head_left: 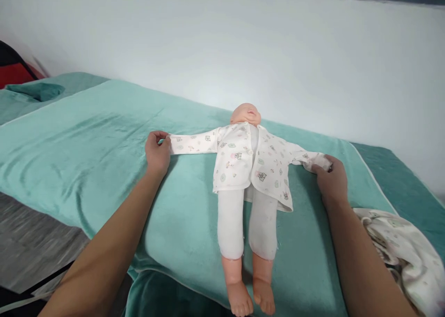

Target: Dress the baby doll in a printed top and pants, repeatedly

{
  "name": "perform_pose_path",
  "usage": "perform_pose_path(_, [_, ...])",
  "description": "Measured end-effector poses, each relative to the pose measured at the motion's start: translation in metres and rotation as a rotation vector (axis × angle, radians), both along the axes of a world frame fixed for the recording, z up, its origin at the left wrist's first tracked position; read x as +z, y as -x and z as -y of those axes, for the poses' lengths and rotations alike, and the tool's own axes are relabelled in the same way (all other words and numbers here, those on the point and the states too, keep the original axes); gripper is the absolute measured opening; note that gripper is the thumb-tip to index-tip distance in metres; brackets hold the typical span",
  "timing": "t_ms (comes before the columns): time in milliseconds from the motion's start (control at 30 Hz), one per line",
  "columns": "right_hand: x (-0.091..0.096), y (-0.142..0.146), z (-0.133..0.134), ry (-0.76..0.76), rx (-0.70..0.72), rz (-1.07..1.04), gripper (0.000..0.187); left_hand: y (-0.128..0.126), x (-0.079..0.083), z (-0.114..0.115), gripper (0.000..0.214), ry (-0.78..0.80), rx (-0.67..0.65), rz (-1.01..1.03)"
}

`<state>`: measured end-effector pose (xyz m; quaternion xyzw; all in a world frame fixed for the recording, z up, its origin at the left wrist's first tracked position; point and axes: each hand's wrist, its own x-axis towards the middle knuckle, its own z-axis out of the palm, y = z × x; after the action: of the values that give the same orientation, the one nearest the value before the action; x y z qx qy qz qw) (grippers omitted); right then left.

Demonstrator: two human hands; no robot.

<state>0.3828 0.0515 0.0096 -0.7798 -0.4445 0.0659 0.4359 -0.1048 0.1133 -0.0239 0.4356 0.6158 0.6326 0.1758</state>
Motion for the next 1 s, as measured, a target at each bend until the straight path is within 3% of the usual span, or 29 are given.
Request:
perform_pose_path(167, [0.003, -0.002, 0.004, -0.035, -0.09, 0.054, 0.042, -0.002, 0.002, 0.003, 0.014, 0.01, 0.016, -0.108])
perform_pose_path(267, [0.006, 0.005, 0.009, -0.139, -0.098, 0.102, 0.046, -0.005, 0.003, 0.005, 0.013, 0.037, 0.016, -0.157])
perform_pose_path(333, [0.01, 0.022, 0.011, -0.264, -0.041, 0.149, 0.042, -0.006, 0.003, 0.004, 0.013, 0.067, 0.01, -0.19])
perform_pose_path(433, [0.025, 0.067, 0.008, -0.367, 0.204, 0.041, 0.034, -0.007, 0.001, 0.003, 0.011, 0.097, -0.002, -0.227])
perform_pose_path(533, [0.053, 0.122, -0.009, -0.265, 0.481, -0.008, 0.034, -0.006, 0.0, 0.002, 0.011, 0.105, -0.004, -0.252])
perform_pose_path(633, [0.082, 0.165, -0.039, -0.05, 0.608, 0.124, 0.039, -0.006, -0.001, 0.002, 0.01, 0.121, 0.0, -0.289])
perform_pose_path(700, [0.092, 0.182, -0.059, 0.103, 0.615, 0.242, 0.048, -0.006, -0.003, 0.002, 0.01, 0.133, 0.006, -0.311])
perform_pose_path(767, [0.093, 0.19, -0.073, 0.186, 0.612, 0.311, 0.047, -0.006, -0.004, 0.001, 0.011, 0.137, 0.013, -0.319])
perform_pose_path(833, [0.087, 0.192, -0.081, 0.173, 0.629, 0.292, 0.038, -0.006, -0.005, 0.0, 0.01, 0.131, 0.019, -0.322])
perform_pose_path(1000, [0.069, 0.18, -0.082, -0.105, 0.616, -0.074, 0.03, -0.006, -0.006, 0.001, 0.01, 0.083, 0.063, -0.337])
